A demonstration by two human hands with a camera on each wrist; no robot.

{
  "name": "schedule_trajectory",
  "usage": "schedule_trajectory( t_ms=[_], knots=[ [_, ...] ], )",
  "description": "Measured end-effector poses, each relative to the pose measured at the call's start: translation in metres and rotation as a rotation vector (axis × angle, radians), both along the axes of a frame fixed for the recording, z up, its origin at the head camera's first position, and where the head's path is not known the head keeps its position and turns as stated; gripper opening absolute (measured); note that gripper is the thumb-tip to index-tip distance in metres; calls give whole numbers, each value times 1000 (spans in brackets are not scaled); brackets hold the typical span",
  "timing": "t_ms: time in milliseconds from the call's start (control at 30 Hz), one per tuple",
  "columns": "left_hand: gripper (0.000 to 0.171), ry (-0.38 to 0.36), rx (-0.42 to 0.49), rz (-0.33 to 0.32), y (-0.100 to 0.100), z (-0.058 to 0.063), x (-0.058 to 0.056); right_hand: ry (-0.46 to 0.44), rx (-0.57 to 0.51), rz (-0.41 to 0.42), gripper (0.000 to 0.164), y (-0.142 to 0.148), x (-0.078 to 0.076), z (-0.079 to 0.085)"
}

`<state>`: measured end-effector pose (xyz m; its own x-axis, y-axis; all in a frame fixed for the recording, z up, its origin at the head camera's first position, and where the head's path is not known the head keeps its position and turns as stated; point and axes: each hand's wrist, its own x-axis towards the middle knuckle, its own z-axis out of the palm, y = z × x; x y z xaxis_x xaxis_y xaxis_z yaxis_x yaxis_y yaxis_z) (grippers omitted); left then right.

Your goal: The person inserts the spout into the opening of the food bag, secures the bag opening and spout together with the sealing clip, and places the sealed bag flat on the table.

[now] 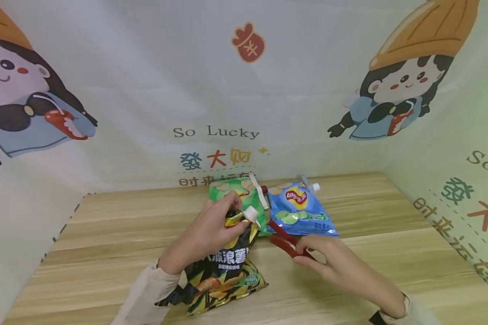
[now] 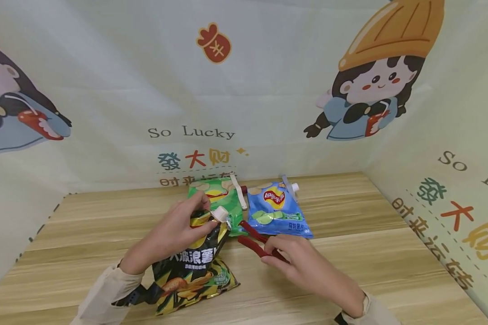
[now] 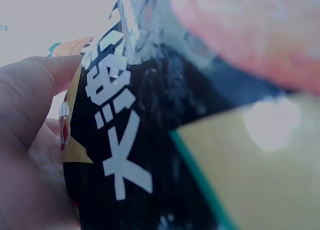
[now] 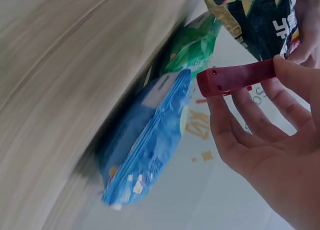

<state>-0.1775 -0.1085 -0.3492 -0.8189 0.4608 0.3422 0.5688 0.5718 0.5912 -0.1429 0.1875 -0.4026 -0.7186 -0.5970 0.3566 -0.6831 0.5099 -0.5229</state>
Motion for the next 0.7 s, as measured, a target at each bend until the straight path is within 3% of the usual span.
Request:
schedule_trajectory(
  t_ms=[433,700],
  knots=[
    [24,65,20,-10,1,1,1,-69,-196,62,5,-45,-16,14],
    [22,79,6,-33,2,2,3,-117,-216,43,4,-60,-24,28]
  ],
)
